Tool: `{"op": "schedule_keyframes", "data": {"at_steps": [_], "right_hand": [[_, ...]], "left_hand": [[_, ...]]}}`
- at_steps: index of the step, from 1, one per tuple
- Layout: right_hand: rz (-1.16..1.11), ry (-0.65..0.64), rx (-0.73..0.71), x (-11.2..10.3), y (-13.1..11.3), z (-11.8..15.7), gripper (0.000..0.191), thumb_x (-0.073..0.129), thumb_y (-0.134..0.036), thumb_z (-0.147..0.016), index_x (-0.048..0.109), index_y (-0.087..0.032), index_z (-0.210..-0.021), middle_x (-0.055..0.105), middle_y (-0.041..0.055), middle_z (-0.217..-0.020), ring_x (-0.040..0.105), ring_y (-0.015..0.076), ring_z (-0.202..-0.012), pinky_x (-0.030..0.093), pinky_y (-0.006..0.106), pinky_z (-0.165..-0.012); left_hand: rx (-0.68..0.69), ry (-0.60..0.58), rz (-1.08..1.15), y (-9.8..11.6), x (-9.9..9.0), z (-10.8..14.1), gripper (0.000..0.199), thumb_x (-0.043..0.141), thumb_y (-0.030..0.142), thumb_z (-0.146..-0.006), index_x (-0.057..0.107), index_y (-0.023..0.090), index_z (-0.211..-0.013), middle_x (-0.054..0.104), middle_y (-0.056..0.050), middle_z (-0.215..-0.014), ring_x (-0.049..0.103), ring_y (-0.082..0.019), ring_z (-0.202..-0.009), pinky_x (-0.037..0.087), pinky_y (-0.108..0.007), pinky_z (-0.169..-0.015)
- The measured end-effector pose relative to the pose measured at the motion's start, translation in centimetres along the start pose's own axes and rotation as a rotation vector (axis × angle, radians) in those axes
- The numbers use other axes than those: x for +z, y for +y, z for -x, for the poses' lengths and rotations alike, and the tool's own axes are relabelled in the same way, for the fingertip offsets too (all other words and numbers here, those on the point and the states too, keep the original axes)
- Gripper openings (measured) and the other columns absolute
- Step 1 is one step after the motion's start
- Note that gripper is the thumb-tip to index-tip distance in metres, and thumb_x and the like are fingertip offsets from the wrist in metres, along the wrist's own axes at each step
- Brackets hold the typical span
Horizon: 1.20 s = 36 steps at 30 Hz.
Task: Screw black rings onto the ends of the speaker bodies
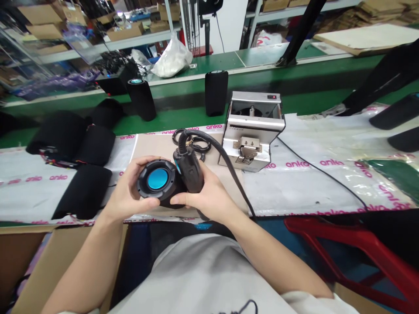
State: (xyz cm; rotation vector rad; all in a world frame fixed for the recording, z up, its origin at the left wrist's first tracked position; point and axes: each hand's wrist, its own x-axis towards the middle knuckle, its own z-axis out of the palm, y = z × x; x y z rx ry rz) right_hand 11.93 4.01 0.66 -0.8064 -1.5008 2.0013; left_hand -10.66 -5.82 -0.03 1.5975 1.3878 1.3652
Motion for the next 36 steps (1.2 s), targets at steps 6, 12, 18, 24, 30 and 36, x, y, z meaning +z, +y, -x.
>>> {"op": "schedule_keyframes", "data": {"at_steps": [6,12,18,24,30,36], "right_hand": [[0.037,-0.002,0.009,-0.1,-0.1,0.1,0.091,0.105,-0.035,-0.064,0.067,-0.033,-0.146,0.074,0.0062,-0.132,0.073,0.0198,-0.081,0.064,0.031,-0.057],[0.120,0.038,-0.044,-0.2,0.1,0.0,0.092,0.105,-0.035,-0.062,0.068,-0.030,-0.145,0.074,0.0078,-0.135,0.070,0.0356,-0.129,0.068,0.044,-0.088],[0.117,0.033,-0.070,-0.1,0.0,0.0,0.087,0.105,-0.031,-0.062,0.069,-0.029,-0.142,0.075,0.0066,-0.134,0.065,0.0350,-0.139,0.061,0.051,-0.111],[0.132,0.051,-0.096,-0.2,0.0,0.1,0.085,0.105,-0.030,-0.060,0.070,-0.028,-0.138,0.076,0.0062,-0.132,0.064,0.0349,-0.140,0.055,0.054,-0.121],[0.133,0.053,-0.081,-0.2,0.3,0.0,0.089,0.106,-0.034,-0.059,0.069,-0.028,-0.140,0.076,0.0066,-0.131,0.065,0.0357,-0.140,0.056,0.055,-0.119],[0.115,0.031,-0.060,-0.3,0.3,0.0,0.091,0.106,-0.035,-0.061,0.068,-0.030,-0.144,0.075,0.0065,-0.135,0.069,0.0353,-0.132,0.067,0.049,-0.098]], "left_hand": [[-0.017,-0.001,0.026,-0.1,-0.1,0.1,0.086,0.099,0.047,-0.072,0.061,0.027,-0.147,0.069,-0.015,-0.146,0.068,-0.038,-0.135,0.060,-0.049,-0.111],[0.016,-0.048,0.045,-0.4,-0.4,-0.2,0.088,0.099,0.047,-0.073,0.060,0.027,-0.149,0.068,-0.015,-0.148,0.067,-0.038,-0.137,0.058,-0.050,-0.115],[0.101,-0.173,0.069,-1.9,-1.4,-1.1,0.094,0.097,0.055,-0.072,0.059,0.027,-0.153,0.066,-0.017,-0.152,0.064,-0.041,-0.142,0.053,-0.055,-0.120],[0.082,-0.163,0.035,-0.2,-0.3,-0.7,0.086,0.094,0.046,-0.078,0.055,0.028,-0.152,0.066,-0.015,-0.151,0.066,-0.039,-0.139,0.055,-0.053,-0.117],[0.034,0.001,-0.067,0.1,0.8,0.7,0.086,0.093,0.048,-0.079,0.052,0.026,-0.151,0.065,-0.016,-0.149,0.067,-0.038,-0.136,0.057,-0.053,-0.113],[0.171,-0.016,0.011,-1.1,0.8,0.0,0.086,0.094,0.049,-0.078,0.055,0.027,-0.151,0.065,-0.015,-0.150,0.065,-0.037,-0.138,0.054,-0.052,-0.117]]}}
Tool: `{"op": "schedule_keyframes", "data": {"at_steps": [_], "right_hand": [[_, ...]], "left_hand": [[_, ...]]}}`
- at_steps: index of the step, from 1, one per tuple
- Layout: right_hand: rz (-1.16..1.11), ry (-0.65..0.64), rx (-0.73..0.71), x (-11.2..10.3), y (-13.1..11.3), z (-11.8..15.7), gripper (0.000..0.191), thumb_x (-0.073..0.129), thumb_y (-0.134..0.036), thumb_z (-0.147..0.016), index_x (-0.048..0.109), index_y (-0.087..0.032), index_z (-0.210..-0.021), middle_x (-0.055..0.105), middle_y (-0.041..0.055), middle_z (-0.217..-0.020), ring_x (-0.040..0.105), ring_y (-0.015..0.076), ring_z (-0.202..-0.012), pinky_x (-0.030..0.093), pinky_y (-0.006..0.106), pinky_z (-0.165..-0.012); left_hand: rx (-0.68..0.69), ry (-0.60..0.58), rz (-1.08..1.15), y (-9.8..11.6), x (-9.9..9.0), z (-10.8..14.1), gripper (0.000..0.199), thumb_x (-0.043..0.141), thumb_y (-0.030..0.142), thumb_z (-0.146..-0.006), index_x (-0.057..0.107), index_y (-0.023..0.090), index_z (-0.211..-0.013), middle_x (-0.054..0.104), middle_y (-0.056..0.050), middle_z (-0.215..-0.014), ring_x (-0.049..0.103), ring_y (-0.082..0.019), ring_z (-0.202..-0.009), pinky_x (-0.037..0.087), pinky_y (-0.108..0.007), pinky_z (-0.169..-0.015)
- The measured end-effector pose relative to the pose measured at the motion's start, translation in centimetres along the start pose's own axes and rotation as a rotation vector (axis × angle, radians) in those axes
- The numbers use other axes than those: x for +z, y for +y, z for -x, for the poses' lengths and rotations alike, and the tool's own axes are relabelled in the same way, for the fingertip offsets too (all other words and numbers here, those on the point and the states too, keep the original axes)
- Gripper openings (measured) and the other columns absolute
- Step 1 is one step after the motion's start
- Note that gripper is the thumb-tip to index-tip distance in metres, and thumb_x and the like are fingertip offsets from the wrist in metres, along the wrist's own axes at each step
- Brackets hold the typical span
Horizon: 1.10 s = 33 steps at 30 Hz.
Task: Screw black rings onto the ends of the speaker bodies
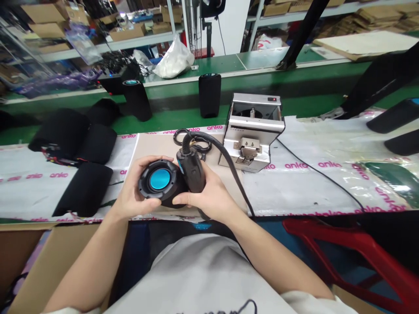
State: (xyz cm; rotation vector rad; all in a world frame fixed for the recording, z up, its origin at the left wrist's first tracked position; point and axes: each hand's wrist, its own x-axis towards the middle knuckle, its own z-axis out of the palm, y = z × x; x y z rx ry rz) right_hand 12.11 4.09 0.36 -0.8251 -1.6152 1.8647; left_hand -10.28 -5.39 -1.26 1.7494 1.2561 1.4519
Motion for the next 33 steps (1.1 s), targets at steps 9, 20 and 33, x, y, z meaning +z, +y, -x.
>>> {"op": "schedule_keyframes", "data": {"at_steps": [9,20,33], "right_hand": [[0.036,0.015,0.010,-0.1,0.0,0.1,0.093,0.106,-0.037,-0.061,0.067,-0.029,-0.145,0.076,0.0073,-0.131,0.066,0.0368,-0.136,0.063,0.052,-0.107],[0.041,-0.010,-0.002,-0.6,0.1,0.3,0.086,0.106,-0.033,-0.058,0.070,-0.024,-0.136,0.075,0.0061,-0.136,0.068,0.0332,-0.133,0.054,0.050,-0.120],[0.017,-0.139,-0.125,-2.8,1.0,3.3,0.069,0.099,-0.010,-0.070,0.075,-0.033,-0.129,0.070,0.0027,-0.150,0.075,0.0240,-0.125,0.062,0.038,-0.108]], "left_hand": [[-0.057,-0.053,-0.081,0.8,-0.6,-0.3,0.083,0.091,0.049,-0.079,0.054,0.027,-0.151,0.067,-0.014,-0.147,0.068,-0.038,-0.134,0.057,-0.052,-0.114],[-0.047,-0.148,-0.100,2.3,-0.4,-0.6,0.086,0.093,0.046,-0.081,0.046,0.029,-0.151,0.068,-0.014,-0.146,0.070,-0.037,-0.132,0.060,-0.049,-0.109],[0.046,-0.011,-0.038,4.1,4.2,2.5,0.099,0.093,0.027,-0.080,0.035,0.030,-0.160,0.055,-0.017,-0.154,0.054,-0.037,-0.150,0.047,-0.059,-0.124]]}}
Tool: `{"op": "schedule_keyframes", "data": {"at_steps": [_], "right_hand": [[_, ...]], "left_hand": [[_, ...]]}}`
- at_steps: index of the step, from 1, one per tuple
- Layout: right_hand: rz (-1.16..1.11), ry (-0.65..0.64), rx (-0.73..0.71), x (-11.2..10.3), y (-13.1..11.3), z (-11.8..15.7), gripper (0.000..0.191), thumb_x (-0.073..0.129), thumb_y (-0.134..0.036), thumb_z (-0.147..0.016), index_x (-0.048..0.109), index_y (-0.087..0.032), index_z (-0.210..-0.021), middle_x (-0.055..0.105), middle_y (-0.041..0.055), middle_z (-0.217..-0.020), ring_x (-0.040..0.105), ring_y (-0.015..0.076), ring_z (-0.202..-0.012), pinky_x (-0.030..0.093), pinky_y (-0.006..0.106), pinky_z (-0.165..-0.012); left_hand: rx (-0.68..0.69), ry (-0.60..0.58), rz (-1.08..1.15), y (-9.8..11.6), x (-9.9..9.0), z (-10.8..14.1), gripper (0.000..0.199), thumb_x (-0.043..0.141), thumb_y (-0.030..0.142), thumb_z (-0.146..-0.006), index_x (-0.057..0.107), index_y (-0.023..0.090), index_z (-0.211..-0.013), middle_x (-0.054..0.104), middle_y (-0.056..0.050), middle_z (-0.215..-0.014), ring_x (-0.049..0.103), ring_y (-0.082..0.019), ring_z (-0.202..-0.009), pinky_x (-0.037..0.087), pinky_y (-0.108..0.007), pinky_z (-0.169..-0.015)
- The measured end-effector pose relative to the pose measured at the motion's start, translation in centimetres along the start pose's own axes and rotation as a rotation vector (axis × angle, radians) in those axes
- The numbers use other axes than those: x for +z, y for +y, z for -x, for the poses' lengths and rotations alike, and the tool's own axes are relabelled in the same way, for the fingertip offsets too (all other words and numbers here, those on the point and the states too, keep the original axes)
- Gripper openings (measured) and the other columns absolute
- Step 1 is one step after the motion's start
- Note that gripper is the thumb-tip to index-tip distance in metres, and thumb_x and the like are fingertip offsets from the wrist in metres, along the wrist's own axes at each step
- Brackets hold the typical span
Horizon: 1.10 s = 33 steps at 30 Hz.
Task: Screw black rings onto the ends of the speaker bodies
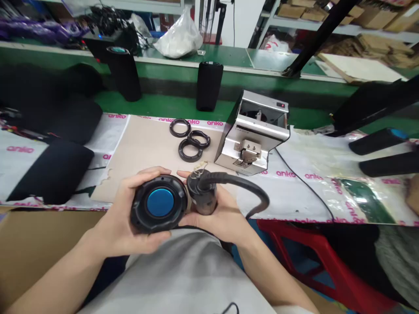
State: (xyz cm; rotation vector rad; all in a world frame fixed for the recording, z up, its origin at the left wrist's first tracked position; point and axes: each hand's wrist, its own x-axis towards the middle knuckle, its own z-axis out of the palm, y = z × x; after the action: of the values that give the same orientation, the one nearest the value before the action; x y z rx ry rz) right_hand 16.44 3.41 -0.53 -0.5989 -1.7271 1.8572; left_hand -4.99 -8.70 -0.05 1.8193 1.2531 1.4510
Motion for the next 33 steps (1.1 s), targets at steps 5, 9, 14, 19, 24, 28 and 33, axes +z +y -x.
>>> {"op": "schedule_keyframes", "data": {"at_steps": [5,9,14,19,24,28,33], "right_hand": [[-0.186,0.021,0.006,0.8,-1.3,1.0,0.067,0.101,-0.016,-0.073,0.071,-0.038,-0.129,0.064,0.0037,-0.158,0.068,0.0079,-0.059,0.063,0.029,-0.062],[-0.064,0.115,-0.030,3.0,-2.8,0.2,0.063,0.103,-0.027,-0.071,0.075,-0.034,-0.126,0.076,0.0008,-0.140,0.080,0.0233,-0.110,0.070,0.037,-0.096],[0.196,0.187,-0.122,4.2,-3.2,-0.9,0.050,0.097,-0.024,-0.079,0.075,-0.033,-0.123,0.079,-0.0018,-0.132,0.074,0.0231,-0.129,0.066,0.036,-0.109],[0.351,0.200,-0.082,4.0,-3.0,-0.3,0.052,0.093,-0.031,-0.082,0.072,-0.033,-0.130,0.076,0.0001,-0.139,0.071,0.0259,-0.136,0.065,0.038,-0.111],[0.410,0.200,0.026,3.8,-3.7,0.1,0.052,0.089,-0.037,-0.087,0.071,-0.032,-0.135,0.074,0.0021,-0.141,0.071,0.0283,-0.135,0.067,0.040,-0.107],[0.389,0.022,-0.053,2.5,-4.7,-1.2,0.053,0.089,-0.037,-0.089,0.071,-0.030,-0.138,0.075,0.0015,-0.142,0.071,0.0260,-0.136,0.064,0.039,-0.113],[0.514,-0.127,-0.046,0.5,-5.5,-3.2,0.049,0.089,-0.044,-0.088,0.074,-0.031,-0.133,0.077,0.0012,-0.127,0.071,0.0298,-0.134,0.060,0.046,-0.118]], "left_hand": [[-0.045,0.176,-0.057,-0.5,1.3,0.9,0.097,0.091,0.030,-0.082,0.035,0.027,-0.162,0.052,-0.017,-0.154,0.060,-0.034,-0.144,0.054,-0.050,-0.119],[-0.065,0.199,-0.096,-0.2,1.8,1.3,0.101,0.092,0.029,-0.083,0.032,0.029,-0.164,0.053,-0.016,-0.156,0.058,-0.034,-0.147,0.051,-0.052,-0.124],[-0.228,0.014,0.085,-0.7,-1.0,1.4,0.106,0.098,0.034,-0.078,0.036,0.036,-0.164,0.053,-0.013,-0.164,0.060,-0.036,-0.150,0.056,-0.048,-0.122],[-0.272,-0.097,0.086,-2.4,-2.5,1.2,0.117,0.097,0.026,-0.076,0.029,0.039,-0.170,0.048,-0.012,-0.172,0.053,-0.039,-0.157,0.048,-0.054,-0.130],[-0.258,0.115,0.059,-3.1,0.3,2.2,0.118,0.099,0.026,-0.072,0.034,0.037,-0.169,0.059,-0.013,-0.161,0.064,-0.040,-0.146,0.051,-0.058,-0.126],[-0.206,0.165,0.041,-3.1,1.4,2.7,0.122,0.098,0.026,-0.075,0.026,0.038,-0.173,0.060,-0.013,-0.159,0.064,-0.039,-0.146,0.051,-0.059,-0.125],[-0.053,0.144,0.093,-3.7,1.0,2.2,0.132,0.095,0.025,-0.080,0.006,0.042,-0.176,0.057,-0.014,-0.159,0.064,-0.037,-0.146,0.054,-0.059,-0.121]]}}
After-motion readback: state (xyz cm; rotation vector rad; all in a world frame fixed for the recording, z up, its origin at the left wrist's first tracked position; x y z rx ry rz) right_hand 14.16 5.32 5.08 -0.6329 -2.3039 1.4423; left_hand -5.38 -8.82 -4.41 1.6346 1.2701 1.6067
